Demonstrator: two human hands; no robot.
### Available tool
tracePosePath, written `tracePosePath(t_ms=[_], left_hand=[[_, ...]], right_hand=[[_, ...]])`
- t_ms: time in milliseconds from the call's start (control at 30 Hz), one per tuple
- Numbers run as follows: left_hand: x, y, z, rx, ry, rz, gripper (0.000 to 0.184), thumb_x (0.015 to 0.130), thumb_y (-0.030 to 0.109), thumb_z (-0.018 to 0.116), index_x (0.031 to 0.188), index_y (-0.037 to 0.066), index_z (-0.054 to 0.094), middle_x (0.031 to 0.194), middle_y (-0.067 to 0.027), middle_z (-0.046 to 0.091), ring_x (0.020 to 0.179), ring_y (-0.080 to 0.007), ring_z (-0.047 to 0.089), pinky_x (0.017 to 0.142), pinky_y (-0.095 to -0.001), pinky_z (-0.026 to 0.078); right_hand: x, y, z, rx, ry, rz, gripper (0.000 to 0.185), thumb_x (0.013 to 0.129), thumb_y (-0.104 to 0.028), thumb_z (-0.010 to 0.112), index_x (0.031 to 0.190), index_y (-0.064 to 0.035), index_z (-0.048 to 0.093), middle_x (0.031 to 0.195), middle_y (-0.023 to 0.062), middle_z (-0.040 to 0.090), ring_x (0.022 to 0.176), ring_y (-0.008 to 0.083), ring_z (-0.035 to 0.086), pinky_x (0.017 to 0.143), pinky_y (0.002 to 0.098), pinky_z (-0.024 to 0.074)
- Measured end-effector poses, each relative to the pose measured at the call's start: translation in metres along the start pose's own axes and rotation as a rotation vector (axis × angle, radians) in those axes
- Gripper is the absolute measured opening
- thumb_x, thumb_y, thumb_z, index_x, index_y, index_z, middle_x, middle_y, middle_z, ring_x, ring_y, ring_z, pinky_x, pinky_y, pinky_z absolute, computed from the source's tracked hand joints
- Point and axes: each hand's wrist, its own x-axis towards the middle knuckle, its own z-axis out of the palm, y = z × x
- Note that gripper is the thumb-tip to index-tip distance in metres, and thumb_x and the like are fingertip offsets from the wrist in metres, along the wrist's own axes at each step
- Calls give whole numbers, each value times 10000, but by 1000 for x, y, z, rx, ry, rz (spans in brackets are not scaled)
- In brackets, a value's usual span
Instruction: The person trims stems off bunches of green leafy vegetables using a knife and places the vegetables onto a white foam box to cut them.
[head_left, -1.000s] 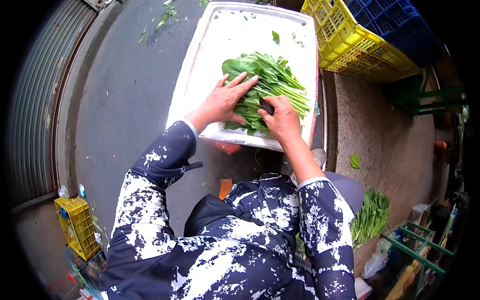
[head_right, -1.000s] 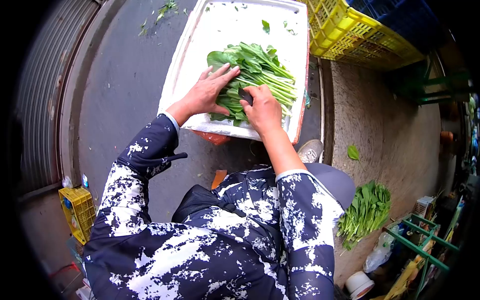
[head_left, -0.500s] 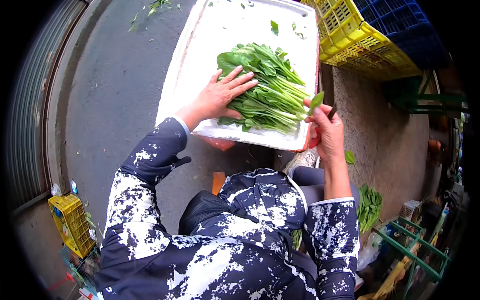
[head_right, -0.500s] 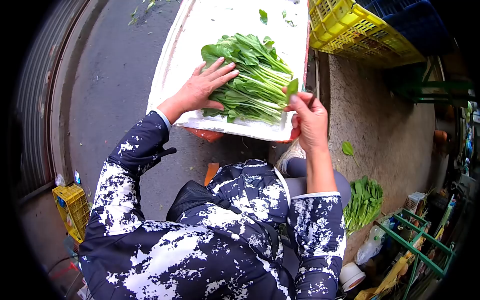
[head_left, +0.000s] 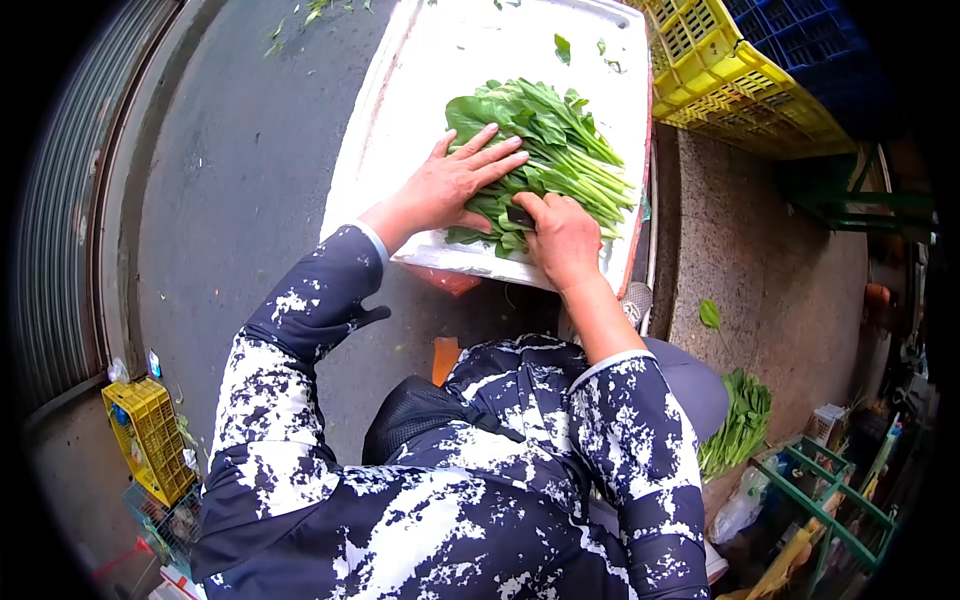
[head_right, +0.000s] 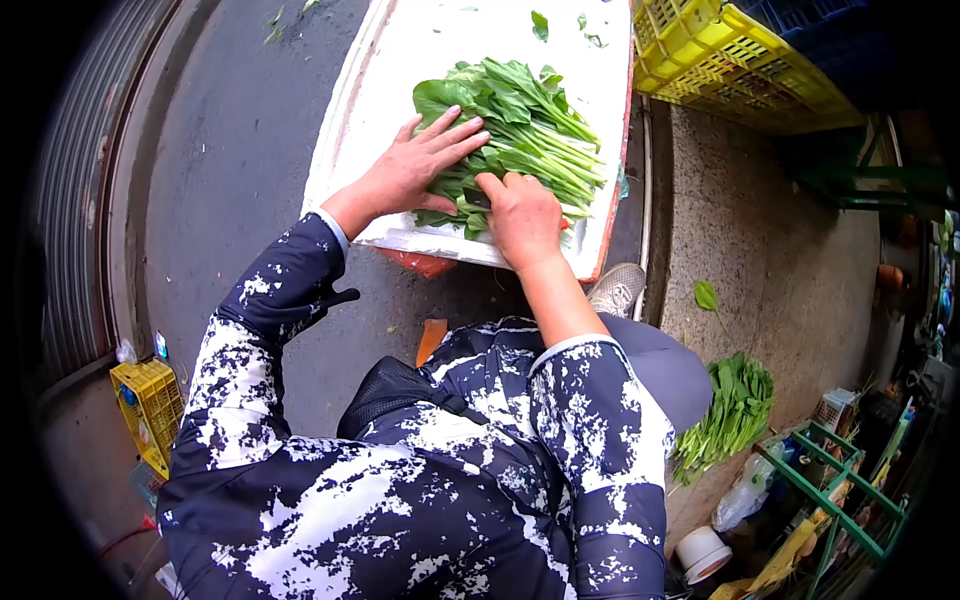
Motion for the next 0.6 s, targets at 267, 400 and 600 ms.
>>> tracePosePath(t_ms=[267, 400, 600], left_hand=[[2, 0, 1, 8, -18, -6, 1037, 553, 371, 775, 1399, 263, 187, 1458, 21, 193, 1352, -247, 150, 1043, -537, 186], [2, 1, 0, 13, -29, -12, 1032, 562, 368, 776, 1399, 266, 182, 1458, 26, 192, 1352, -241, 147, 1049, -534, 179], [1, 2, -2, 25, -64, -37, 1021, 579, 372, 772, 1400, 268, 174, 1465, 39, 164, 1356, -223, 130, 1059, -530, 169]], right_hand=[[-4, 19, -17, 643, -41, 264, 170, 692, -151, 717, 829, -83, 644, 725, 48, 585, 666, 189, 574, 614, 280, 444], [-9, 31, -46, 1012, -45, 482, 127, 742, -132, 710, 785, -40, 634, 701, -48, 544, 655, 45, 464, 605, 201, 395], [-19, 52, -55, 1240, -22, 622, 302, 838, -147, 607, 1102, -54, 496, 764, 22, 615, 671, 88, 520, 626, 223, 440]])
